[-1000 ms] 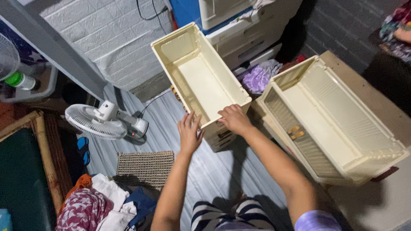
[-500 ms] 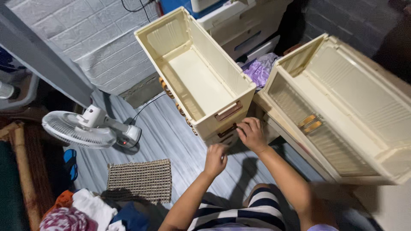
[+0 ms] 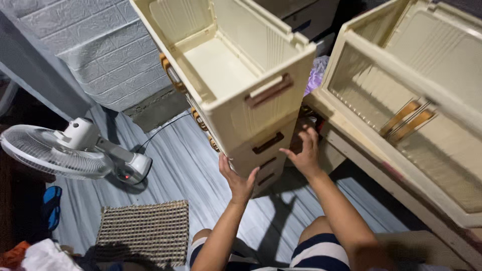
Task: The person sits on the floor and assembles a plastic drawer cabinet. They attach a handle to a drawer, fit drawers into the frame, stack the drawer tiers onto the base, and press a top lid onto the finished unit.
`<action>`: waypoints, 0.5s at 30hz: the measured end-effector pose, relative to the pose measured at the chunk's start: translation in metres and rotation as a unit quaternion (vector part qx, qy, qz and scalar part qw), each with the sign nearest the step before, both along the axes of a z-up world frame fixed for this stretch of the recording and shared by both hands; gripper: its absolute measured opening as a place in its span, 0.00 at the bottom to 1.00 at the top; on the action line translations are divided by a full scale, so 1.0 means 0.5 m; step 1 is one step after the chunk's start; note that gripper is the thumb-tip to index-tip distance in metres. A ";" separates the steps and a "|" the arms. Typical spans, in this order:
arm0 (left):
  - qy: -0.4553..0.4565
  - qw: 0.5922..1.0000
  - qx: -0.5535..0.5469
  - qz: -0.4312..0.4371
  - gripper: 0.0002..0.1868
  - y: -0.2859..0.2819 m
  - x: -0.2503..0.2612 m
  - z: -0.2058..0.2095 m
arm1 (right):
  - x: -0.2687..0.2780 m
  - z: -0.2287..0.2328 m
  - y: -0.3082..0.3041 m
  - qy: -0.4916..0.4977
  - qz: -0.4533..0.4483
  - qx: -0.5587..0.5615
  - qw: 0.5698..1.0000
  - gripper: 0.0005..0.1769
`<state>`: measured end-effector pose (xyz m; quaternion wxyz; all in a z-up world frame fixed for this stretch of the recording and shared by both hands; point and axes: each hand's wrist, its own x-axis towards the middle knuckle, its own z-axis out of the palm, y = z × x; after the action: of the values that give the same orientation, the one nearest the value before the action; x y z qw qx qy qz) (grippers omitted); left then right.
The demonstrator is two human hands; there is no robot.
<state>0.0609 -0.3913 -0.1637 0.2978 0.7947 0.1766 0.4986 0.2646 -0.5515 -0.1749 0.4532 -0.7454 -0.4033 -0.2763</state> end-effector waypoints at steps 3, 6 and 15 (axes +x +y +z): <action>-0.011 1.000 0.009 -0.013 0.65 0.033 0.019 -0.006 | 0.016 -0.036 0.017 0.005 0.037 0.067 0.997 0.49; -0.004 0.999 -0.013 -0.042 0.63 0.084 0.025 0.020 | 0.002 -0.052 0.031 0.031 -0.004 0.031 0.999 0.46; 0.013 0.985 -0.121 -0.118 0.59 0.198 -0.012 0.053 | -0.075 0.019 0.104 -0.062 0.040 -0.034 0.997 0.41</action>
<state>0.0549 -0.2920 -0.1371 0.4464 0.7745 0.1447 0.4243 0.2272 -0.4996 -0.1652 0.4122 -0.7251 -0.4692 -0.2901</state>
